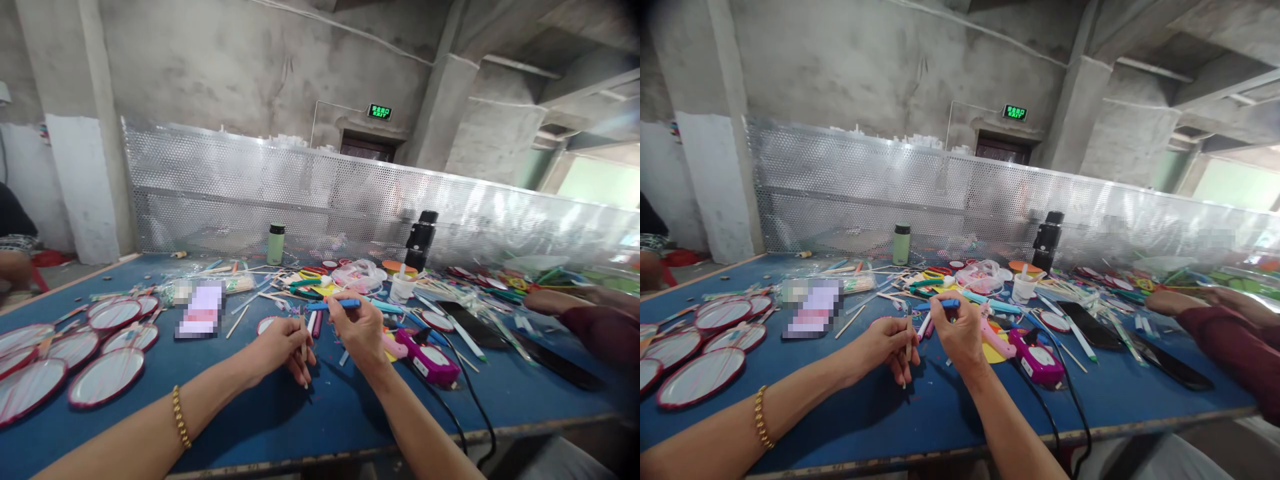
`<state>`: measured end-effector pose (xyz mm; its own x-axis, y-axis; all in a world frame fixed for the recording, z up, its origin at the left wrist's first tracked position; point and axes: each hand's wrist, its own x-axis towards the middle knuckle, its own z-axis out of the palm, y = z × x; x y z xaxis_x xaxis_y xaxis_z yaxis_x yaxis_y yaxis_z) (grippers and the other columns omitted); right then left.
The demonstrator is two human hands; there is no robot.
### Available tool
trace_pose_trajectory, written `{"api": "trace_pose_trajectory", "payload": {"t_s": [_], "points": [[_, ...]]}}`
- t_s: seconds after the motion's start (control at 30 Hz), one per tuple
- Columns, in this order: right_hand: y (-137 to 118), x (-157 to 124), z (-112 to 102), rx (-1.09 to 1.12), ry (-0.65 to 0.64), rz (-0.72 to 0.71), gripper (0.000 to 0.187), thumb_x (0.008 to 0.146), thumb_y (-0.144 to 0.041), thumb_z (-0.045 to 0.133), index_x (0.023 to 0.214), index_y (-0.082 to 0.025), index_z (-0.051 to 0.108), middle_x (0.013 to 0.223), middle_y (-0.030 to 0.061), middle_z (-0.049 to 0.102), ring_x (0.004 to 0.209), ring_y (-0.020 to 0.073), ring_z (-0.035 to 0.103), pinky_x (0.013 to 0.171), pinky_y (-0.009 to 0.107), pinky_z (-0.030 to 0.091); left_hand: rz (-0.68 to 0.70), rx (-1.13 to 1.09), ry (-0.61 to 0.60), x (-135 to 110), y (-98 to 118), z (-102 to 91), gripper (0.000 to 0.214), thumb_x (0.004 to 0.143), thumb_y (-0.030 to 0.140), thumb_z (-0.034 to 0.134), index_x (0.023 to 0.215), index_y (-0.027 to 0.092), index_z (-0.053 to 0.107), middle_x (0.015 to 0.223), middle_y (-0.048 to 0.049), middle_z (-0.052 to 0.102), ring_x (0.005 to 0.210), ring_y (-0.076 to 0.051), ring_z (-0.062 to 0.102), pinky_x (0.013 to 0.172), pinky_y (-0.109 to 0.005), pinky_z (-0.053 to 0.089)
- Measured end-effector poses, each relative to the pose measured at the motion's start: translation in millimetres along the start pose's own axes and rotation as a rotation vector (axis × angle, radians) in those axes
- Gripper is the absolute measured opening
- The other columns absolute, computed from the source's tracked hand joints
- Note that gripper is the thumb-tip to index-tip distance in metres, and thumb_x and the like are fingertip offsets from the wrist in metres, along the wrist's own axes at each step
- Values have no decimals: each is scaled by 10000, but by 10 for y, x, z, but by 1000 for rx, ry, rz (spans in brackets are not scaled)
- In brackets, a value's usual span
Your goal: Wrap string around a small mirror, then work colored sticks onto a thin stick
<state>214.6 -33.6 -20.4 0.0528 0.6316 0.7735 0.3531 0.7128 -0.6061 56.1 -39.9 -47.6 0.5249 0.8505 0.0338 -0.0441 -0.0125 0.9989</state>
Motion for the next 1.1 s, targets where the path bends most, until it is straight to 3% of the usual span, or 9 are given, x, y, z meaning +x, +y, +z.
{"api": "trace_pose_trajectory", "payload": {"t_s": [0.17,1.1], "points": [[5,-3,-1,-19,-6,6,149,828,-288,603,746,-166,621,534,-29,552,372,70,453,366,183,371,7,-16,2,-6,4,-7,207,832,349,504,804,146,472,675,-66,662,476,-170,647,431,-256,511],[3,-8,14,-22,-15,13,153,824,-301,608,757,-165,625,536,-25,551,394,81,459,370,186,377,-4,3,-12,0,6,7,321,779,453,573,784,156,451,652,-60,654,468,-177,644,422,-269,514]]}}
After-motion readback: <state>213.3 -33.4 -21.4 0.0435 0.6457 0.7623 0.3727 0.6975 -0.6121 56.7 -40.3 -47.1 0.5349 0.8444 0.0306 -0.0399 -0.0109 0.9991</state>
